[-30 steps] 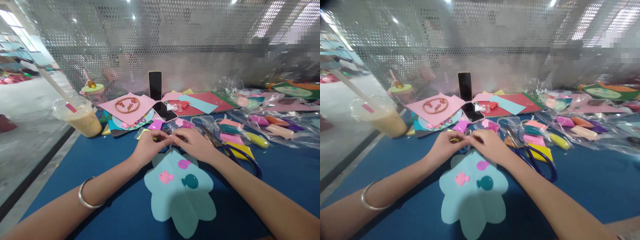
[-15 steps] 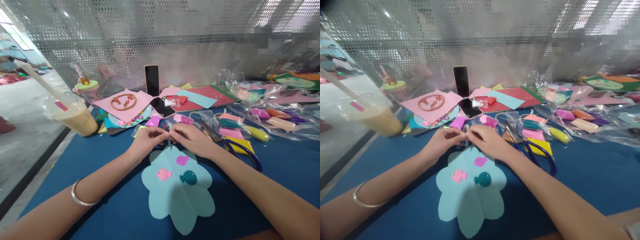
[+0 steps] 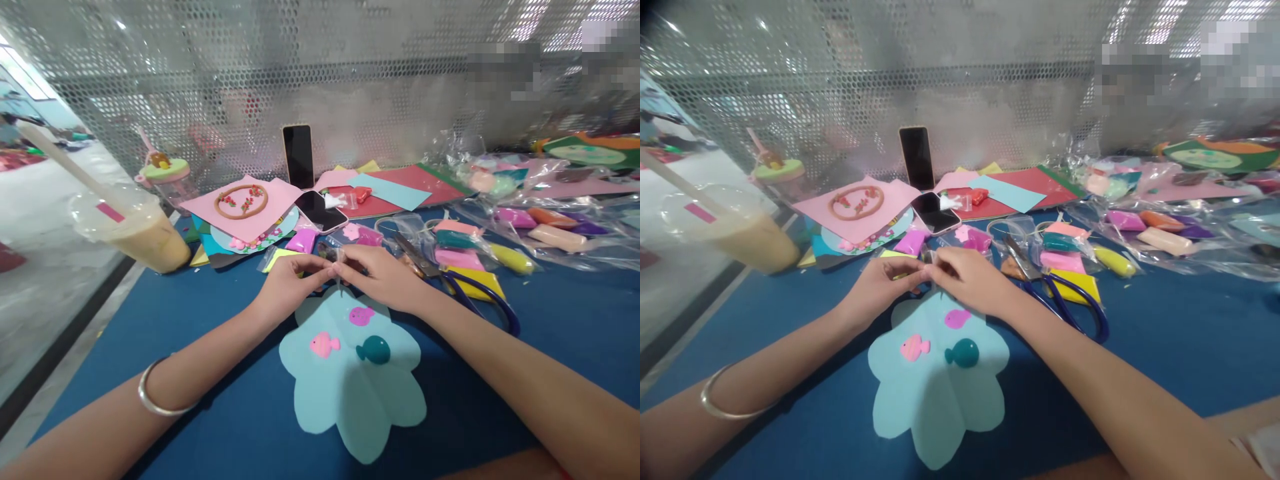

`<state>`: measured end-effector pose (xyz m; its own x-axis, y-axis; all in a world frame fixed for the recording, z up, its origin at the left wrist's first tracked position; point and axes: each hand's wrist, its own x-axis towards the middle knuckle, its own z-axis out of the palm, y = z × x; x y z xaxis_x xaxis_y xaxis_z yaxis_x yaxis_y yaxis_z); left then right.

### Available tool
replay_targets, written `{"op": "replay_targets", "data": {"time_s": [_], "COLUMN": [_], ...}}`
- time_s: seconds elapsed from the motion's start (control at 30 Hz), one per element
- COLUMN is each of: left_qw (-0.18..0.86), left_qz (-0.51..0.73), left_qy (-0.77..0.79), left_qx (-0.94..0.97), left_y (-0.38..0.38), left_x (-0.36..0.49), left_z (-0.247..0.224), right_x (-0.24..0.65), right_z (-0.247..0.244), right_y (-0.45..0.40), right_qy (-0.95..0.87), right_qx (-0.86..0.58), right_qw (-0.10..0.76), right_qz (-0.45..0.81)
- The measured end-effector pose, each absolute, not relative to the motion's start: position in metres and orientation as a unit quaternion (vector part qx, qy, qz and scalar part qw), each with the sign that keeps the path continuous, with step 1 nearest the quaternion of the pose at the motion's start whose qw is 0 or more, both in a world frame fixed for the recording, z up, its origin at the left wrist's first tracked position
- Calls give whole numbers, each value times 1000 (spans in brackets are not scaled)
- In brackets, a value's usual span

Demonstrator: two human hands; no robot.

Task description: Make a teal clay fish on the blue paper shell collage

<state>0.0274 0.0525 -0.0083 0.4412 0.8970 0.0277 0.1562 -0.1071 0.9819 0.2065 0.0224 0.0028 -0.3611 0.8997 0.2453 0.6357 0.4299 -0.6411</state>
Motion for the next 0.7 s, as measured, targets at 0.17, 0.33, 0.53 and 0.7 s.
{"op": "replay_targets", "data": {"time_s": [0.17, 0.33, 0.53, 0.7], "left_qw": [519, 510, 529, 530], "left_qz": [350, 355, 348, 342], "left_qy": [403, 397, 407, 420], "left_qx": [668, 676, 658, 652], "left_y": [52, 52, 47, 45], "left_x": [28, 28, 29, 29], "left_z": [-9, -10, -3, -2], "right_x": [206, 206, 208, 210], "right_z": [3, 3, 2, -1], "right_y": [22, 22, 23, 25], "right_qy": [-790, -790, -796, -786], "right_qx": [-479, -484, -472, -462], "right_qw": [291, 285, 289, 302], "right_qz": [249, 246, 245, 278]}}
